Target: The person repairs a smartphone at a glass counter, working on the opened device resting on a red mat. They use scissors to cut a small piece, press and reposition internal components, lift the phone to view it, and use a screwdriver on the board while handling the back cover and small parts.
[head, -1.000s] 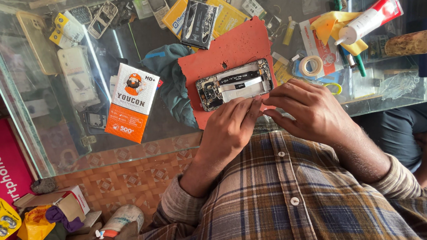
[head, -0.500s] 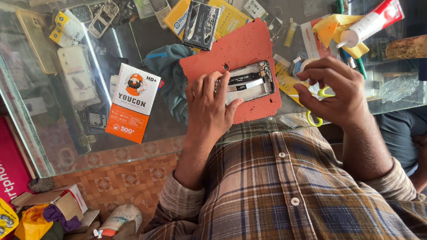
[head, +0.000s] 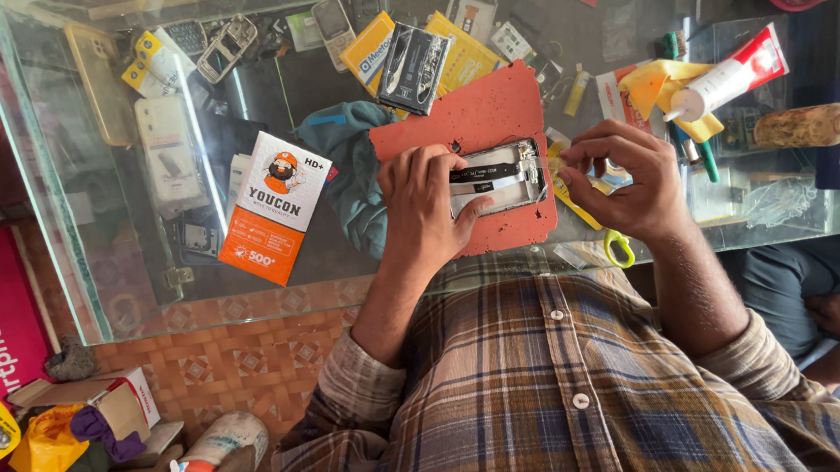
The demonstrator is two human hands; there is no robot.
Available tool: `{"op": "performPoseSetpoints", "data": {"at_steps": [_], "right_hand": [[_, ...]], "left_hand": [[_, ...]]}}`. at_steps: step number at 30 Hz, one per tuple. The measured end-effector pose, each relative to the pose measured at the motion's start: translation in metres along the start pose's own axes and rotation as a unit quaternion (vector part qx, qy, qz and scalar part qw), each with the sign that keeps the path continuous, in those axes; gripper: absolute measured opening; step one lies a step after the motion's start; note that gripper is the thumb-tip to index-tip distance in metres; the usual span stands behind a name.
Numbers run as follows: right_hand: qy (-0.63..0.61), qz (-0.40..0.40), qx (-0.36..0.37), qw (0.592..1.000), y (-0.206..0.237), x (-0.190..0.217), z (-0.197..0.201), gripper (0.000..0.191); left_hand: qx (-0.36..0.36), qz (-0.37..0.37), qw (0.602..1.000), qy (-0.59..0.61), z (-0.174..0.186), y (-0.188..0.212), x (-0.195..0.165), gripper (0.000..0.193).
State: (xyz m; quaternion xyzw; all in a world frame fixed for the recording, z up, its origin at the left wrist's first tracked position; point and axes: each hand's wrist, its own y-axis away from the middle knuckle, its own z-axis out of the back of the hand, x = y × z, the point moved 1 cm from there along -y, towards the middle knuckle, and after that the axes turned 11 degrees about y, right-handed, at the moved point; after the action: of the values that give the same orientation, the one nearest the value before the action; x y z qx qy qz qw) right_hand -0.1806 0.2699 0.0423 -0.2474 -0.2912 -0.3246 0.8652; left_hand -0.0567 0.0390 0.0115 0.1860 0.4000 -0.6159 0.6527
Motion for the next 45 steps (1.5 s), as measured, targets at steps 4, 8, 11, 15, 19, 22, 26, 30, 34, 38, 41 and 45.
{"op": "performPoseSetpoints", "data": {"at_steps": [4,8,11,15,19,22,26,30,34,38,41,45], "right_hand": [[-0.016,-0.024,-0.003,1.0,0.001,-0.002,0.001,0.013],[-0.043,-0.05,-0.012,0.998,0.006,-0.007,0.003,0.013],[-0.056,-0.062,-0.018,0.996,0.009,-0.011,0.003,0.013],[-0.095,-0.075,-0.03,0.992,0.012,-0.013,0.004,0.013],[-0.053,-0.034,-0.026,0.998,0.007,-0.009,0.0,0.014],[0.029,0.033,-0.006,0.999,-0.001,-0.003,-0.015,0.015],[0.102,0.095,0.028,0.99,-0.016,-0.003,-0.034,0.022],[0.072,0.091,0.058,0.991,-0.022,-0.007,-0.041,0.023],[0.08,0.099,0.063,0.99,-0.021,-0.01,-0.042,0.024],[0.091,0.109,0.072,0.987,-0.024,-0.012,-0.045,0.025],[0.1,0.114,0.079,0.985,-0.027,-0.011,-0.046,0.023],[0.109,0.118,0.081,0.984,-0.03,-0.009,-0.044,0.022]], "left_hand": [[0.011,0.016,1.0,0.006,-0.002,-0.005,0.002,0.053],[0.018,0.002,0.999,0.028,0.001,-0.009,0.001,0.058],[0.025,0.011,0.998,0.055,0.004,-0.012,0.001,0.062],[0.011,-0.009,0.998,0.056,0.003,-0.015,0.006,0.043],[-0.04,0.01,0.992,0.12,0.004,-0.008,0.016,0.022],[-0.096,0.017,0.98,0.172,0.005,0.003,0.02,0.021],[-0.155,0.08,0.948,0.266,0.004,0.012,0.022,0.018],[-0.146,0.108,0.954,0.238,0.007,0.014,0.018,0.016],[-0.122,0.032,0.976,0.178,0.01,0.009,0.015,0.009],[-0.105,0.023,0.983,0.152,0.004,0.002,0.013,0.005],[-0.096,0.031,0.984,0.149,0.0,0.0,0.011,0.011],[-0.074,0.062,0.984,0.148,-0.005,-0.002,0.006,0.018]]}}
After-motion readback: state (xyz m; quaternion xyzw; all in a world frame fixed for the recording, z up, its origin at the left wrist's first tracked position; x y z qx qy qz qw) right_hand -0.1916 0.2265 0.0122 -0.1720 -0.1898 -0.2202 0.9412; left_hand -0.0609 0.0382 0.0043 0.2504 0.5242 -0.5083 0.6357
